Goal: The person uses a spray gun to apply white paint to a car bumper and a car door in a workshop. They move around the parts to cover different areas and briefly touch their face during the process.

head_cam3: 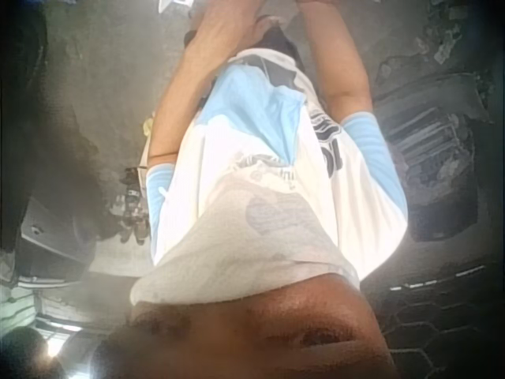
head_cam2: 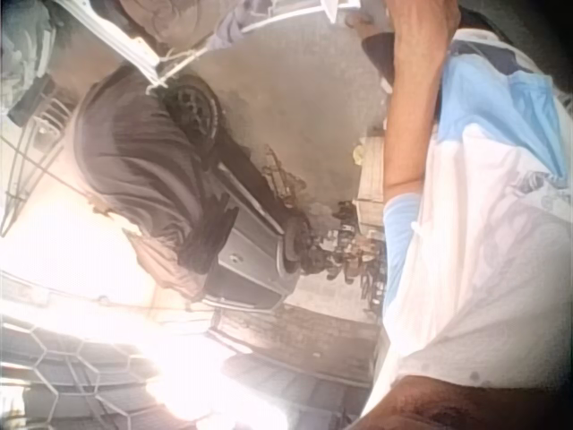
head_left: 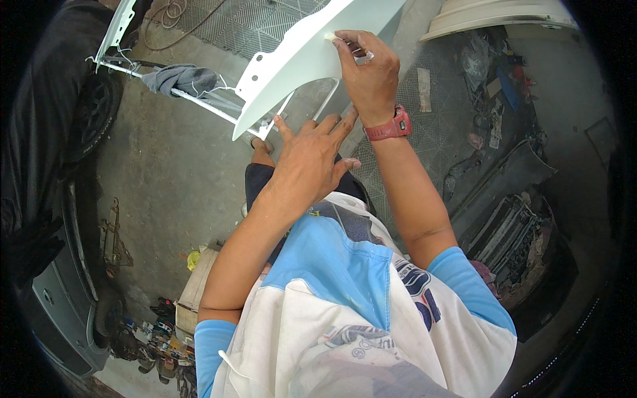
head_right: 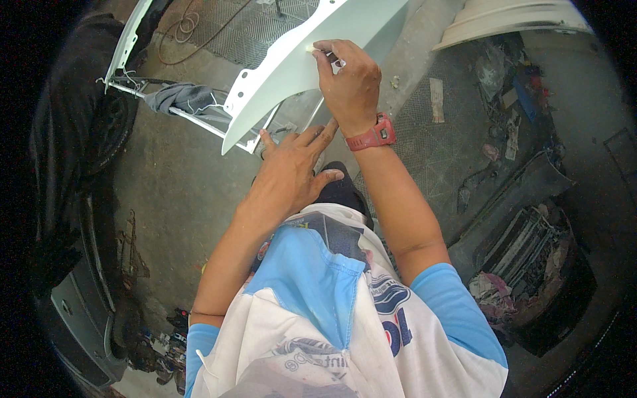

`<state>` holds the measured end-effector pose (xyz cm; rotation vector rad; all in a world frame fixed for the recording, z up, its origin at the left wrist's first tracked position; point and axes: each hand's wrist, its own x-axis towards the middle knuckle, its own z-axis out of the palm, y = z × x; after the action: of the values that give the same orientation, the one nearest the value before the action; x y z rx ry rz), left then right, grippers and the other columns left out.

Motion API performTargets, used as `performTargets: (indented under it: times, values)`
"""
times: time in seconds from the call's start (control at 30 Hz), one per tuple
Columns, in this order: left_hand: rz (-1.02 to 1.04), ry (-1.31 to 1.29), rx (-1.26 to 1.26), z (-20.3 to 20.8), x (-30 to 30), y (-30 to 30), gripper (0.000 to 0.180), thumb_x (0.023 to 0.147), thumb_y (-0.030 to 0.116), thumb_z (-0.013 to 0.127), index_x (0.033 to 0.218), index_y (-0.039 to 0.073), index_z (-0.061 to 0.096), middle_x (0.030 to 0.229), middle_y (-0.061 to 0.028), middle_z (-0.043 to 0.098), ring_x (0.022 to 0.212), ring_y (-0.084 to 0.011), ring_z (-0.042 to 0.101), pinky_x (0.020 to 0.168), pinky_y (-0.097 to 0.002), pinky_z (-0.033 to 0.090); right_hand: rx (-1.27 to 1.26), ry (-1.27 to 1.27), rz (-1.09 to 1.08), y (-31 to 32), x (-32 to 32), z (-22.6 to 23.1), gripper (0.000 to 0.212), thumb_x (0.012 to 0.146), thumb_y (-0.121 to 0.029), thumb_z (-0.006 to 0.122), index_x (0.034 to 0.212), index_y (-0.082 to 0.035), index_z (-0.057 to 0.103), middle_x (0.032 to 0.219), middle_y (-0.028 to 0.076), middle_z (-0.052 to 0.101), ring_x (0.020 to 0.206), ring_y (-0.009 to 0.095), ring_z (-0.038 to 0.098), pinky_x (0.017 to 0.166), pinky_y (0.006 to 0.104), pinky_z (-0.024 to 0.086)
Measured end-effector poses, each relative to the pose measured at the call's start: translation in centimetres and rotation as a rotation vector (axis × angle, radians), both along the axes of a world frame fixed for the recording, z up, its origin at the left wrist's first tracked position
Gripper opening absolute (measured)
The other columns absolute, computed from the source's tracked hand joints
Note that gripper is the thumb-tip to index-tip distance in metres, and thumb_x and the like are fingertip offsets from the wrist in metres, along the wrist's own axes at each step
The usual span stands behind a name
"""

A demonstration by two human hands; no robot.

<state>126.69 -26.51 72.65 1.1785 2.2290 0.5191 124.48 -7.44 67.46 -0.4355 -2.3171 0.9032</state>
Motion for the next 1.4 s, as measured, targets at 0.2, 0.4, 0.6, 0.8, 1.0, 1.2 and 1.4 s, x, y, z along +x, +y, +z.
performTargets:
  times: [0.2,0.4,0.6,0.8,1.0,1.2,1.4]
  values:
    - [0.004,-0.007,0.003,0.13,0.0,-0.05,0.087,0.098,0.04,0.075,0.171,0.015,0.034,0.153,-0.0145,0.059,0.135,-0.0398,0.06,0.115,-0.0862,0.026,0.003,0.013,-0.008,-0.12,-0.03,0.06,0.014,0.095,-0.01,0.079,0.107,-0.006,0.083,0.1,0.009,0.082,0.08,0.022,0.077,0.076,0.0336,0.061]
    - [-0.004,-0.019,-0.009,0.17,-0.09,-0.03,0.087,0.098,0.039,0.076,0.171,0.015,0.034,0.152,-0.014,0.059,0.136,-0.0396,0.06,0.116,-0.0858,0.025,0.01,-0.004,-0.005,-0.03,0.04,-0.06,0.014,0.095,-0.01,0.079,0.107,-0.006,0.083,0.098,0.009,0.082,0.08,0.021,0.077,0.075,0.0333,0.06]
    - [0.001,-0.026,-0.014,0.09,-0.09,0.0,0.087,0.098,0.039,0.076,0.171,0.015,0.034,0.152,-0.0139,0.059,0.137,-0.0392,0.059,0.116,-0.0866,0.024,0.007,0.015,-0.002,-0.08,-0.08,-0.17,0.014,0.095,-0.01,0.079,0.107,-0.006,0.083,0.099,0.009,0.082,0.079,0.021,0.076,0.075,0.0332,0.06]
    - [-0.004,-0.025,-0.013,0.1,-0.2,-0.06,0.086,0.099,0.041,0.075,0.17,0.015,0.034,0.152,-0.0125,0.059,0.136,-0.0375,0.06,0.115,-0.0867,0.025,-0.044,0.057,-0.021,-0.3,-0.07,-0.03,0.014,0.094,-0.008,0.08,0.107,-0.005,0.083,0.099,0.009,0.082,0.08,0.019,0.076,0.075,0.0313,0.059]
    - [-0.034,0.017,-0.021,-0.17,-0.2,-0.11,0.085,0.099,0.043,0.074,0.17,0.018,0.035,0.149,-0.0128,0.061,0.134,-0.0365,0.062,0.113,-0.0861,0.028,-0.067,0.043,-0.044,-0.23,0.35,0.01,0.013,0.094,-0.007,0.08,0.106,-0.004,0.082,0.098,0.008,0.081,0.081,0.019,0.076,0.076,0.0313,0.059]
    - [-0.054,0.032,-0.037,-0.24,-0.19,-0.1,0.084,0.099,0.042,0.074,0.17,0.019,0.035,0.147,-0.012,0.061,0.131,-0.0364,0.064,0.112,-0.0862,0.03,-0.087,0.019,-0.012,-0.17,0.66,-0.05,0.01,0.093,-0.007,0.08,0.102,-0.003,0.08,0.095,0.008,0.08,0.082,0.02,0.076,0.076,0.0319,0.06]
    - [-0.048,0.02,-0.036,-0.22,-0.15,-0.1,0.084,0.099,0.042,0.074,0.17,0.018,0.035,0.146,-0.0121,0.062,0.131,-0.0364,0.064,0.112,-0.0862,0.03,-0.073,0.031,0.015,-0.19,0.42,-0.26,0.01,0.091,-0.008,0.08,0.099,-0.004,0.077,0.094,0.008,0.078,0.079,0.025,0.074,0.075,0.0357,0.058]
